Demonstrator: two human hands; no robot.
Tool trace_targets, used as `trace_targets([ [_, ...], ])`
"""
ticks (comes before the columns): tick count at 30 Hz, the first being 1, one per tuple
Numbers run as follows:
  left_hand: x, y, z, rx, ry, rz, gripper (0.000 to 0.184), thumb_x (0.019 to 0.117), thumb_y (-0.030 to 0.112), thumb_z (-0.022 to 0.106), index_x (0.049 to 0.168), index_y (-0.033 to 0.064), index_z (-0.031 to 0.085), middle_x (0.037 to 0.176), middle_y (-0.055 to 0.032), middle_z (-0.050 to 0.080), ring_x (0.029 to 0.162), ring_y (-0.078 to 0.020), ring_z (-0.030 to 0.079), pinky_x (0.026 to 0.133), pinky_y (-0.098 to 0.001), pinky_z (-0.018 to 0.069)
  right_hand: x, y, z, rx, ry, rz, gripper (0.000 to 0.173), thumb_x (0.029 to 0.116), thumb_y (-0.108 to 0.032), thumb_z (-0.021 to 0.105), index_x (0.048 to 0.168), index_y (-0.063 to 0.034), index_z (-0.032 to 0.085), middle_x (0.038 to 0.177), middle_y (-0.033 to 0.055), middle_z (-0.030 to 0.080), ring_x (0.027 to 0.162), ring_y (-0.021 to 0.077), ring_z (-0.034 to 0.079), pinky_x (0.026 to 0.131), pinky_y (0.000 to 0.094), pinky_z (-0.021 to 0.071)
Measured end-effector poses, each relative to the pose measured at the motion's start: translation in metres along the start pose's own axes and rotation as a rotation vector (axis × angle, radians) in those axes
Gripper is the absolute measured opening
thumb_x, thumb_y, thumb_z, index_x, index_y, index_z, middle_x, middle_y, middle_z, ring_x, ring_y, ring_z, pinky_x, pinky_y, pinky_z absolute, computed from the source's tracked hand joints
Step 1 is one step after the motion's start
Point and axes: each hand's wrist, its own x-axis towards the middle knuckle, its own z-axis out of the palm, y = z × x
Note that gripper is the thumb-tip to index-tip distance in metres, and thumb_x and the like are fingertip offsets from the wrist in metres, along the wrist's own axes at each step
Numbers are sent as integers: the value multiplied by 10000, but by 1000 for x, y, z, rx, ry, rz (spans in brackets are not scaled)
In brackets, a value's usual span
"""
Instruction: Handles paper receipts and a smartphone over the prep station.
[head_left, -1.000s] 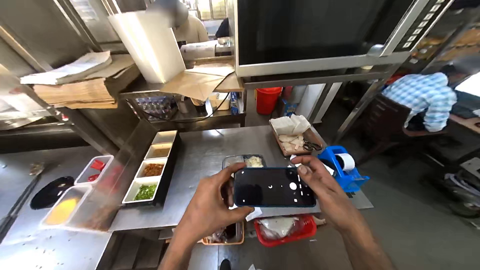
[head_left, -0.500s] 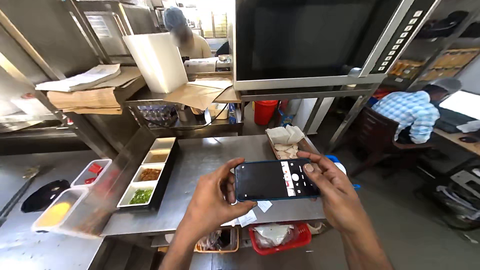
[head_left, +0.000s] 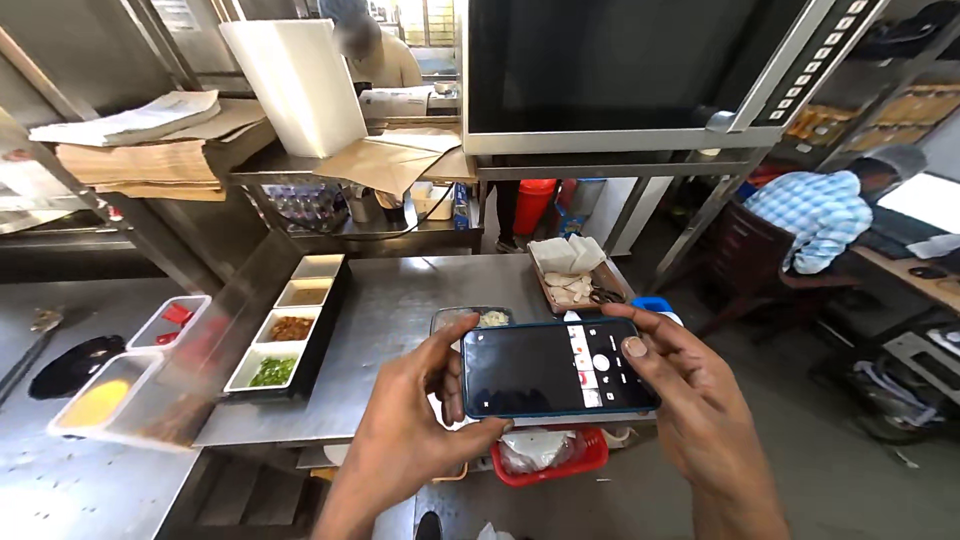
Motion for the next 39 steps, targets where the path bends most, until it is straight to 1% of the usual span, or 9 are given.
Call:
trace_targets([
  [2, -3, 3, 1, -2, 12, 9, 887, 704, 381, 916, 1487, 209, 537, 856, 67, 676, 673, -64, 627, 583, -217, 563, -2, -2, 0, -21, 9, -30, 430, 974, -336, 634, 1360, -147, 652, 1085, 91, 724, 873, 195, 719, 709, 294, 624],
  [4, -3, 5, 3, -12, 15, 22, 899, 704, 375, 920, 1497, 211, 529, 858, 59, 681, 679, -68, 631, 592, -216, 568, -3, -4, 0, -36, 19, -55, 451, 954, -355, 670, 1356, -151, 656, 1054, 72, 724, 847, 170, 715, 702, 266, 619],
  [7, -4, 7, 4, -14, 19, 40, 920, 710, 371, 921, 1515, 198, 511, 866, 51, 689, 684, -67, 633, 604, -219, 572, -4, -3, 0, -41, 30, -68, 462, 937, -347, 693, 1354, -154, 657, 1043, 74, 724, 831, 166, 713, 684, 254, 614],
  [10, -5, 7, 7, -35, 15, 44, 939, 715, 351, 926, 1528, 172, 493, 876, 39, 691, 683, -74, 632, 605, -221, 572, -5, -1, 0, -55, 46, -78, 463, 924, -322, 701, 1351, -147, 659, 1036, 83, 729, 850, 181, 723, 695, 270, 625],
  [17, -5, 3, 13, -28, 13, 43, 936, 711, 367, 922, 1527, 194, 497, 895, 43, 697, 691, -75, 636, 604, -232, 578, -5, 2, 0, -122, 94, -74, 448, 876, -248, 742, 1311, -156, 681, 1053, 69, 736, 864, 205, 729, 692, 307, 639],
  [27, 0, 1, 16, -28, -8, 38, 926, 710, 366, 923, 1520, 198, 506, 892, 50, 703, 697, -73, 639, 603, -226, 572, -5, 1, -3, -63, 115, -59, 389, 955, -286, 668, 1309, -126, 685, 1011, 96, 731, 810, 199, 720, 666, 293, 627],
  [31, 1, 0, 17, -23, -12, 41, 933, 714, 373, 921, 1527, 200, 498, 905, 51, 702, 698, -71, 636, 604, -223, 572, -5, 3, -3, -72, 122, -60, 383, 955, -278, 672, 1307, -126, 687, 992, 92, 729, 787, 198, 714, 648, 286, 621],
  [35, 2, -1, 16, -21, -18, 29, 938, 719, 380, 921, 1533, 208, 490, 885, 48, 696, 675, -74, 631, 589, -226, 569, -4, 3, -3, -92, 125, -52, 379, 953, -286, 677, 1302, -140, 687, 986, 83, 734, 787, 187, 718, 646, 283, 622],
  [39, 2, -1, 15, -23, -19, 14, 936, 718, 380, 920, 1532, 209, 491, 897, 42, 702, 687, -84, 641, 601, -235, 579, -3, 3, -2, -97, 130, -53, 376, 950, -286, 683, 1299, -147, 693, 993, 71, 736, 796, 179, 717, 649, 270, 617],
])
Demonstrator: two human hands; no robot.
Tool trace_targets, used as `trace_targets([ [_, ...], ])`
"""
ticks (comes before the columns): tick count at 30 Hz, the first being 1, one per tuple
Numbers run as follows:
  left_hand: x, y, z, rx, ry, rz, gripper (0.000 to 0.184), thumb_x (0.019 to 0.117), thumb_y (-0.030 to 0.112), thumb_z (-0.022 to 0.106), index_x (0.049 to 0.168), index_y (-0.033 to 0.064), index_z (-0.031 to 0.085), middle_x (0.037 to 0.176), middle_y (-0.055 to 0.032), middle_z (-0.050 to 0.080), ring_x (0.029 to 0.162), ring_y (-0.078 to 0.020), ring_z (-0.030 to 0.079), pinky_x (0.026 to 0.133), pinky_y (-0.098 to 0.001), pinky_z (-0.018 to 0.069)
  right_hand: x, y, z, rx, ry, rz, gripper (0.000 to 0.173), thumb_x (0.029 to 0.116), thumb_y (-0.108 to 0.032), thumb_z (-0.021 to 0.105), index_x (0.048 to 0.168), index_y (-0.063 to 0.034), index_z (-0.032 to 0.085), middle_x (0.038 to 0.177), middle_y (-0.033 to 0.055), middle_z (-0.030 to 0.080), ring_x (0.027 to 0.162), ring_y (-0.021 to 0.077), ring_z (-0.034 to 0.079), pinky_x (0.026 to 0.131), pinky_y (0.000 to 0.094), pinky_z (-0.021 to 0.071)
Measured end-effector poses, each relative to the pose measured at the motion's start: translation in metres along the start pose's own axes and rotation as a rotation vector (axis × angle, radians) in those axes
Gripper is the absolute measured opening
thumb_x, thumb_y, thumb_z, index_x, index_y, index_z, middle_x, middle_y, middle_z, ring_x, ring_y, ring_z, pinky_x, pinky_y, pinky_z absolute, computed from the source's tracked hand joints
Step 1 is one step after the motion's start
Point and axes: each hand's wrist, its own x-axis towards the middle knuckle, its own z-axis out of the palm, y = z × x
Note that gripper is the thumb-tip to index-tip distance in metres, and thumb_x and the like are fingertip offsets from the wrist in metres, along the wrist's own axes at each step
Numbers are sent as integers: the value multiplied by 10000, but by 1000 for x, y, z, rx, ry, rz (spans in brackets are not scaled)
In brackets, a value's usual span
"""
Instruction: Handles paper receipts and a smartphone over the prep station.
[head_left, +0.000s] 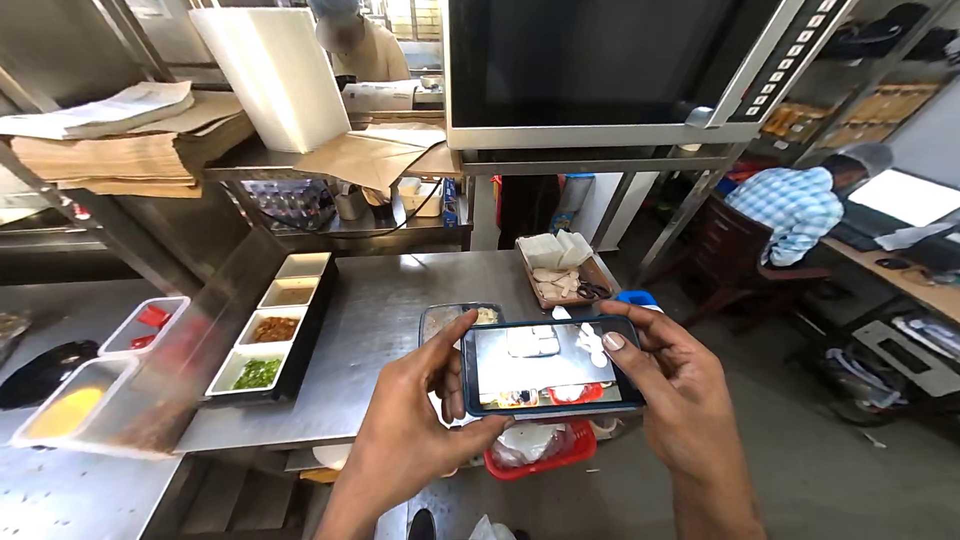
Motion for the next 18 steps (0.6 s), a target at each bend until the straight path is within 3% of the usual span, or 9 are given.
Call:
trace_targets([
  [9, -1, -1, -2, -5, 6, 12, 934, 717, 366, 922, 1527, 188, 495, 911, 42, 698, 690, -75, 636, 600, -227, 575, 0, 0, 3, -2, 2, 4, 391, 937, -283, 696, 1305, -150, 695, 1025, 64, 729, 799, 178, 706, 647, 264, 610],
  [12, 5, -3, -7, 45, -27, 19, 898, 708, 395, 917, 1498, 224, 524, 881, 66, 680, 667, -61, 630, 584, -229, 579, -1, 6, -1, 57, -37, 62, 389, 944, -312, 690, 1304, -163, 685, 1016, 77, 725, 820, 182, 709, 677, 284, 616],
  [14, 21, -7, -20, 99, -182, 84, 853, 705, 386, 904, 1463, 230, 546, 834, 92, 666, 655, -23, 617, 592, -212, 572, -8, 21, -7, 247, -165, 219, 331, 976, -425, 654, 1198, -180, 673, 986, 67, 719, 855, 151, 712, 743, 306, 614],
  [16, 45, -17, -33, 112, -468, 144, 819, 700, 372, 903, 1431, 200, 577, 795, 97, 643, 647, 4, 584, 602, -192, 547, -25, 45, -8, 494, -385, 445, 411, 982, -555, 595, 1136, -185, 686, 998, 22, 721, 901, 121, 709, 779, 326, 618],
  [18, 67, -32, -32, 60, -754, 108, 772, 690, 291, 923, 1388, 159, 620, 768, 68, 648, 629, -11, 572, 596, -210, 529, -47, 71, 2, 722, -619, 634, 586, 991, -621, 531, 1308, -136, 626, 1138, 99, 725, 1009, 217, 721, 852, 448, 619],
])
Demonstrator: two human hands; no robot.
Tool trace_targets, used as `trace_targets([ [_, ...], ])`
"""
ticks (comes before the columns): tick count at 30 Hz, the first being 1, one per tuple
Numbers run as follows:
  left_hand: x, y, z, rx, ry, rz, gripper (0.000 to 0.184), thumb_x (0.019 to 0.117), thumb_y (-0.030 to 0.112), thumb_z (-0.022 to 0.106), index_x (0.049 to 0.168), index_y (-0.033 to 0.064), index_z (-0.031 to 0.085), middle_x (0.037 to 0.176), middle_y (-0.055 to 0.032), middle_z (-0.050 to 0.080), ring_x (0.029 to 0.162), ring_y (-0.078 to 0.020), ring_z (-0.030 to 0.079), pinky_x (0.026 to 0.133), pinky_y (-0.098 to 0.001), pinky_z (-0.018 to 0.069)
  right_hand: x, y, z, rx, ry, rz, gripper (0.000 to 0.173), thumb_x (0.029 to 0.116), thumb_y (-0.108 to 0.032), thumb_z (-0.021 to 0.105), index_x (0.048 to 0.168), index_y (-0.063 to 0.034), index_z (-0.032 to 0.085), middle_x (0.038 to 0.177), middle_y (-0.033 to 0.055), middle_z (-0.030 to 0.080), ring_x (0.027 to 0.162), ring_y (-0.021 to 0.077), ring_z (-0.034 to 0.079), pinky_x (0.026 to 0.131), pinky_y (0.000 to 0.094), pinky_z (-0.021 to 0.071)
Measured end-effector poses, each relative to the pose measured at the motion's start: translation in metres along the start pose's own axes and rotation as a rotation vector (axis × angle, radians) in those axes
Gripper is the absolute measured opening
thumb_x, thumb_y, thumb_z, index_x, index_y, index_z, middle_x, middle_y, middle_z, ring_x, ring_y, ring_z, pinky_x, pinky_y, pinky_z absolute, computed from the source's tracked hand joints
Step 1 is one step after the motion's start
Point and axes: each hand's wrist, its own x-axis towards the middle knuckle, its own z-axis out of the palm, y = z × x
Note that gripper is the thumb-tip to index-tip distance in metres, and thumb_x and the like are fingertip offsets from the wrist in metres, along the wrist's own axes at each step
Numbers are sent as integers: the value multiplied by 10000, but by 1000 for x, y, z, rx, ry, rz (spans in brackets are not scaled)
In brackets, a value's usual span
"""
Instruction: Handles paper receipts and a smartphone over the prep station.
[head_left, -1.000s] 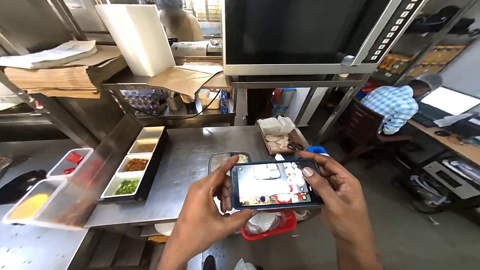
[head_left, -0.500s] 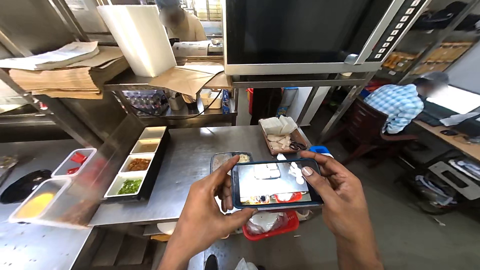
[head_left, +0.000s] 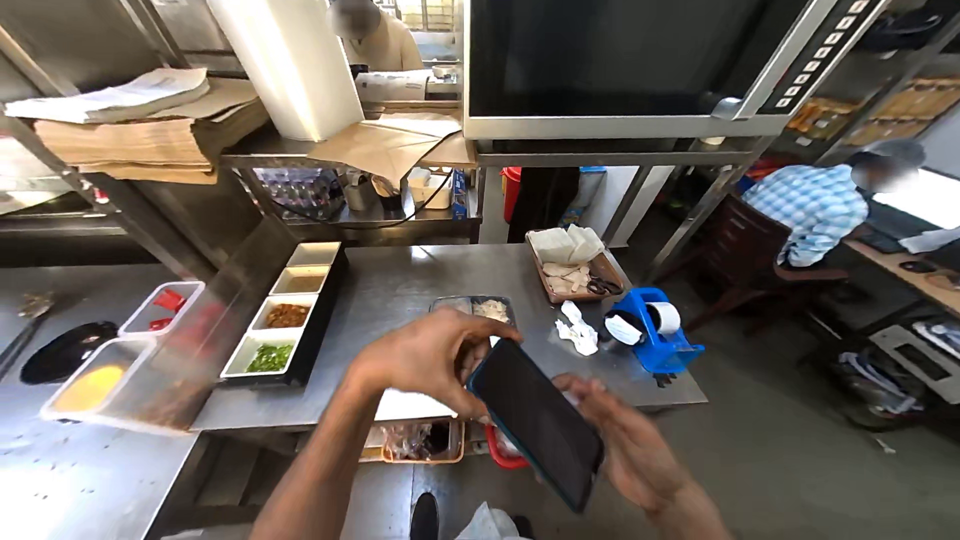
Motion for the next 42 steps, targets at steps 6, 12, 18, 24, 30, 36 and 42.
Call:
trace_targets([
  [6, -12, -58, 58, -508, 145, -233, 776, 847, 133, 796, 1539, 152, 446, 1204, -105, 684, 979, -226, 698, 829, -395, 620, -3, 70, 10, 391, 27, 17, 538, 1019, -477, 571, 1376, -74, 578, 1253, 214, 670, 1113, 351, 689, 952, 545, 584],
  [12, -12, -55, 186, -1330, 225, -310, 1084, 818, 885, 442, 1575, 133, 251, 1387, -172, 606, 1190, -363, 661, 920, -569, 602, 5, 81, -4, -9, 406, 1, 658, 833, -110, 668, 1454, -87, 453, 1206, 201, 671, 1057, 284, 696, 906, 455, 596],
  [18, -6, -39, 183, -1372, 205, -361, 948, 928, 825, 298, 1562, 121, 274, 1366, -195, 606, 1161, -371, 667, 877, -549, 613, 0, 83, -8, -86, 412, -16, 736, 800, -2, 701, 1485, -124, 460, 1256, 199, 665, 1091, 302, 693, 927, 467, 600],
  [24, 1, -27, 203, -1394, 309, -475, 780, 1049, 662, 114, 1494, 85, 393, 1280, -175, 651, 1079, -318, 696, 822, -498, 622, -18, 92, -18, -312, 493, -39, 749, 840, -250, 719, 1487, -26, 414, 1267, 135, 668, 1107, 230, 691, 913, 384, 611],
  [30, 2, -39, 211, -1464, 245, -458, 745, 1071, 619, 140, 1456, 76, 474, 1263, -185, 663, 1044, -312, 708, 798, -481, 623, -26, 100, -27, -420, 597, -61, 622, 912, -279, 618, 1460, -18, 484, 1221, 106, 678, 1066, 178, 683, 868, 321, 598],
  [36, 5, -40, 213, -1491, 227, -442, 736, 1072, 614, 128, 1459, 93, 475, 1268, -187, 662, 1045, -318, 708, 785, -483, 626, -32, 98, -36, -473, 625, -70, 727, 892, -224, 630, 1565, -64, 404, 1279, 115, 659, 1077, 188, 676, 866, 330, 597],
  [42, 9, -43, 214, -1519, 228, -480, 726, 1075, 601, 129, 1461, 89, 468, 1277, -182, 658, 1062, -317, 703, 808, -488, 619, -27, 100, -29, -470, 586, -107, 857, 835, -145, 665, 1606, -51, 304, 1400, 111, 613, 1205, 179, 654, 976, 302, 578],
])
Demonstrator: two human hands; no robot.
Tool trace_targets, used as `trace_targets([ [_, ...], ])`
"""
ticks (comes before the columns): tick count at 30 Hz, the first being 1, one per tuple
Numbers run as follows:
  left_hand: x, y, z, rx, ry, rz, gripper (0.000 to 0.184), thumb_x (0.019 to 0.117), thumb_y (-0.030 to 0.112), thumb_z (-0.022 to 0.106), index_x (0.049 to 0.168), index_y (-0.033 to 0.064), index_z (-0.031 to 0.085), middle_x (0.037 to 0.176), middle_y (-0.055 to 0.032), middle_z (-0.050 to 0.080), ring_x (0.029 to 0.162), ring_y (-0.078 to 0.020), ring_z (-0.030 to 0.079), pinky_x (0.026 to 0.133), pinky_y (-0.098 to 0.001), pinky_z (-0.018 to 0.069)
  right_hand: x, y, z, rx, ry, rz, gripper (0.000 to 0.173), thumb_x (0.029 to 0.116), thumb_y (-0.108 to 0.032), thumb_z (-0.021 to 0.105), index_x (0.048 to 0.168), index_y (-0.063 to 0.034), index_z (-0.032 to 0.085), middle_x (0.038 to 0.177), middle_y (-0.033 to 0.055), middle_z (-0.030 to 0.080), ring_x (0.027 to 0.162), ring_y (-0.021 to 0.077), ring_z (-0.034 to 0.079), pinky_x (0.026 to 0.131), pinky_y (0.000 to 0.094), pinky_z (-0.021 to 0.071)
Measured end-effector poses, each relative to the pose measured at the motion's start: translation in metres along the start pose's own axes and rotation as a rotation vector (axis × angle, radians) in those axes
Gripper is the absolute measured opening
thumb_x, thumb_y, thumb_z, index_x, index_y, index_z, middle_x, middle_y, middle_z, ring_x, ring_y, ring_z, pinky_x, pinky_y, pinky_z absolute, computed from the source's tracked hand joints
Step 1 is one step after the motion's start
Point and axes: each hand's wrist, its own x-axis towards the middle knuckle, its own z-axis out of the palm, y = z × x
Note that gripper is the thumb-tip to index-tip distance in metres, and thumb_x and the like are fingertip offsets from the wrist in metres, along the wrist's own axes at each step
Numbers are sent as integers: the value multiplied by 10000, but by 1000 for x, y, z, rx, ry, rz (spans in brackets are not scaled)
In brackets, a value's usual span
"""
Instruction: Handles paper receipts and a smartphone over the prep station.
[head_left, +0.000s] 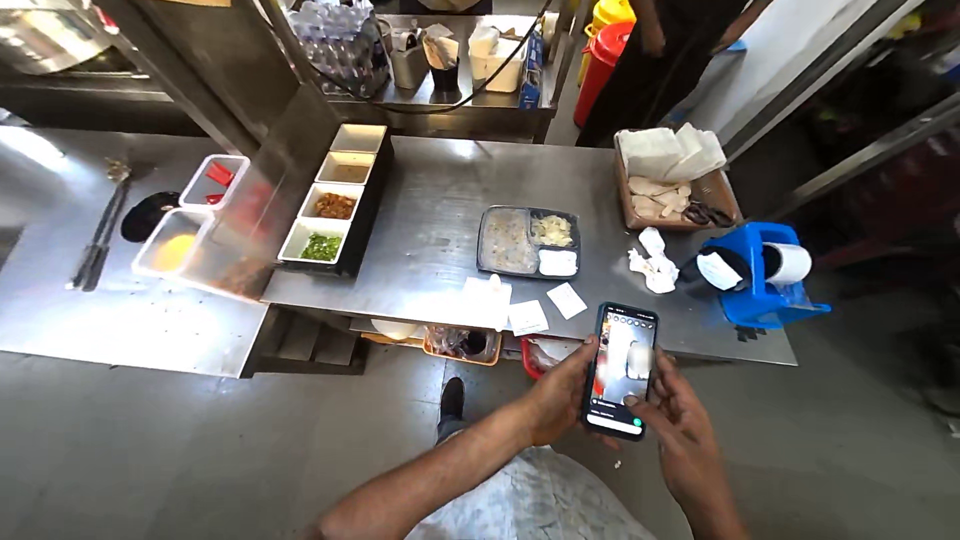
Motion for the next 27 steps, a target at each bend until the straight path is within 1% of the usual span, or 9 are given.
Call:
trace_targets([
  [2, 1, -1, -1, -7, -5, -4, 733, 1073, 606, 124, 1466, 88, 463, 1278, -192, 655, 1059, -326, 703, 813, -494, 618, 0, 1, 0, 19, -9, 7, 873, 833, -133, 667, 1616, -59, 288, 1445, 115, 586, 1244, 187, 636, 1000, 311, 571],
  [7, 4, -1, -1, -6, 16, 9, 736, 1070, 613, 134, 1480, 80, 435, 1287, -191, 645, 1073, -330, 695, 812, -506, 618, 1, 2, 1, 9, -7, 24, 887, 821, -118, 676, 1622, -94, 295, 1466, 109, 570, 1242, 199, 638, 981, 326, 583],
  [9, 3, 1, -3, -18, 50, 11, 741, 1065, 625, 151, 1469, 81, 451, 1268, -180, 657, 1061, -319, 701, 808, -497, 620, 2, 4, 5, 16, -35, 19, 942, 819, -133, 704, 1640, -116, 242, 1471, 114, 565, 1249, 212, 636, 991, 351, 584],
  [11, 3, 2, -5, -40, 79, 17, 754, 1052, 657, 171, 1473, 105, 465, 1257, -169, 670, 1057, -310, 702, 813, -488, 618, 2, 8, 8, 6, -78, 7, 1003, 827, -145, 735, 1660, -186, 178, 1515, 112, 516, 1270, 234, 618, 1004, 397, 583],
  [14, 3, 4, -11, -76, 94, 17, 831, 1010, 736, 186, 1507, 118, 434, 1289, -196, 656, 1086, -347, 693, 858, -527, 606, 3, 7, 16, 8, -85, 50, 1063, 819, -141, 771, 1662, -318, 149, 1540, 92, 484, 1207, 259, 654, 904, 438, 630],
  [17, 0, 9, -12, -88, 73, 35, 838, 1001, 747, 178, 1522, 144, 434, 1317, -198, 645, 1097, -346, 692, 851, -513, 611, 5, 1, 22, 22, -84, 82, 1083, 804, -92, 767, 1654, -373, 159, 1540, 66, 482, 1139, 257, 685, 818, 438, 657],
  [20, -3, 12, -10, -78, 81, 41, 812, 1011, 732, 178, 1531, 161, 429, 1334, -199, 632, 1106, -340, 686, 862, -500, 605, 6, -2, 26, 45, -74, 86, 1093, 791, -65, 768, 1651, -379, 171, 1455, 92, 546, 986, 270, 723, 705, 426, 668],
  [24, -3, 11, -11, -74, 53, 45, 832, 999, 752, 175, 1526, 163, 435, 1341, -219, 624, 1126, -368, 674, 895, -534, 590, 6, -2, 25, 41, -95, 73, 1107, 789, -70, 769, 1651, -393, 153, 1460, 86, 547, 1006, 273, 718, 723, 427, 666],
  [27, -4, 8, -12, -65, 57, 51, 839, 1000, 750, 182, 1528, 146, 430, 1342, -218, 621, 1129, -354, 673, 893, -514, 591, 4, -1, 25, 39, -96, 67, 1121, 784, -84, 796, 1650, -394, 154, 1447, 88, 562, 1013, 279, 721, 725, 428, 669],
])
